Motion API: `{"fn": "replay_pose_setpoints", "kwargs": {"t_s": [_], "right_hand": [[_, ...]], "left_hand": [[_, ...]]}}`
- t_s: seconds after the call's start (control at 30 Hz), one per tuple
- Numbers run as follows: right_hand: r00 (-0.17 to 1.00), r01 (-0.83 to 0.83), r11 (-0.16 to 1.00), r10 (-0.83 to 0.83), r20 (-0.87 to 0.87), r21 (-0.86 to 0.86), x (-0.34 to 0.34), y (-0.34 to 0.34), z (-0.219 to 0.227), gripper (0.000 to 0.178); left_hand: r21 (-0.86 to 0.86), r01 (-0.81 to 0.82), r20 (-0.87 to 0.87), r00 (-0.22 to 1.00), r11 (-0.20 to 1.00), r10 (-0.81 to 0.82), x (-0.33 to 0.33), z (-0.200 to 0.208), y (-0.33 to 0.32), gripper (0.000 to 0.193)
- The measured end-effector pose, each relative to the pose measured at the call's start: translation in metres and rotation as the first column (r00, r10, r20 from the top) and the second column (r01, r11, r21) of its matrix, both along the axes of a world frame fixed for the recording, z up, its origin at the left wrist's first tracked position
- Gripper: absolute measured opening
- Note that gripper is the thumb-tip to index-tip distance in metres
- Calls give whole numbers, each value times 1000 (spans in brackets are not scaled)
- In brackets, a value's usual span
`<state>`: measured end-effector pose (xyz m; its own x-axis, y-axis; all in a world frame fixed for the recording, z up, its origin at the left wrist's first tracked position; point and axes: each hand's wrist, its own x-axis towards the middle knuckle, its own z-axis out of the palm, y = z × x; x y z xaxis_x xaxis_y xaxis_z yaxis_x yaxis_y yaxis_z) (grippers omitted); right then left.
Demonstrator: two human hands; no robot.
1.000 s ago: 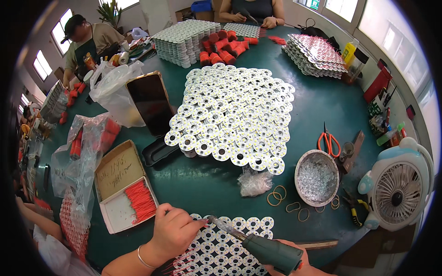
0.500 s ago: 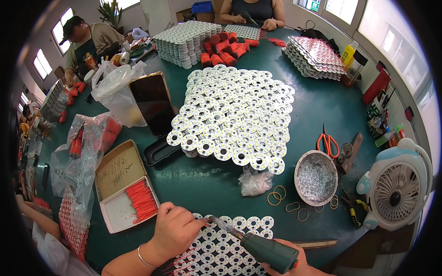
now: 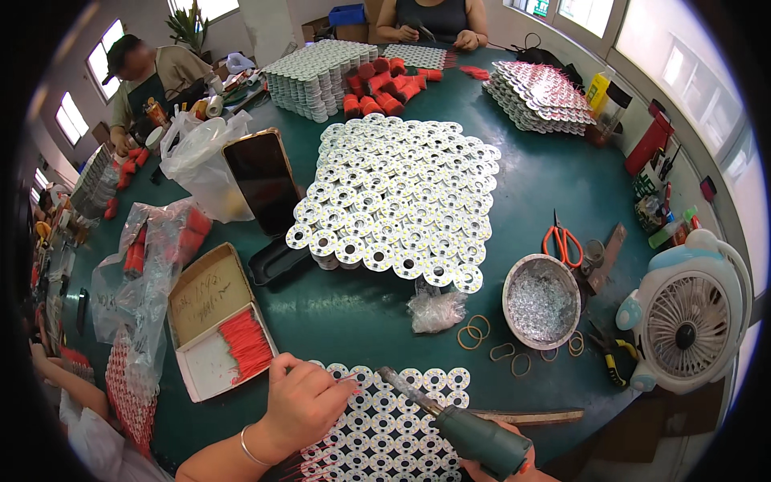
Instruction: The person solders red wires onto circular LED boards with a soldering iron at a production workbench.
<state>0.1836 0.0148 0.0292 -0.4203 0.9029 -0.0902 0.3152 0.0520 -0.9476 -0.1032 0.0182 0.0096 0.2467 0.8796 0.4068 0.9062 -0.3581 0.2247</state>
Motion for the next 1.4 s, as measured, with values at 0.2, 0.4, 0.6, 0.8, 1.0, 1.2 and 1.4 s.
{"fn": "replay_pose_setpoints", "kwargs": {"t_s": [0.2, 0.4, 0.6, 0.8, 1.0, 1.2, 1.4], "right_hand": [[999, -29, 987, 31, -10, 156, -5, -4, -6, 37], [999, -24, 998, 26, -32, 52, -10, -3, -2, 41], [1000, -17, 996, 18, -11, 92, -11, -5, 3, 43], [997, -77, 973, 75, 20, 218, -17, 3, 3, 38], [997, -76, 980, 73, 23, 182, -12, -1, -2, 39], [1000, -25, 995, 25, -1, 98, -14, -5, -1, 43], [974, -198, 899, 136, 180, 391, -4, -3, -5, 35]], "left_hand": [[-16, 31, 20, 999, 999, -30, 1, -8, 0, 9], [-29, 41, 17, 999, 999, -40, 1, -11, 0, 10], [-4, 57, 34, 998, 998, -57, 3, -10, 3, 9], [-26, 35, 14, 999, 999, -34, 0, -11, 1, 9], [-4, 48, 34, 998, 999, -47, 1, -13, 2, 8], [-3, 46, 35, 998, 999, -46, 1, -13, 2, 8], [-48, 51, 0, 999, 998, -51, 1, -10, 1, 7]]}}
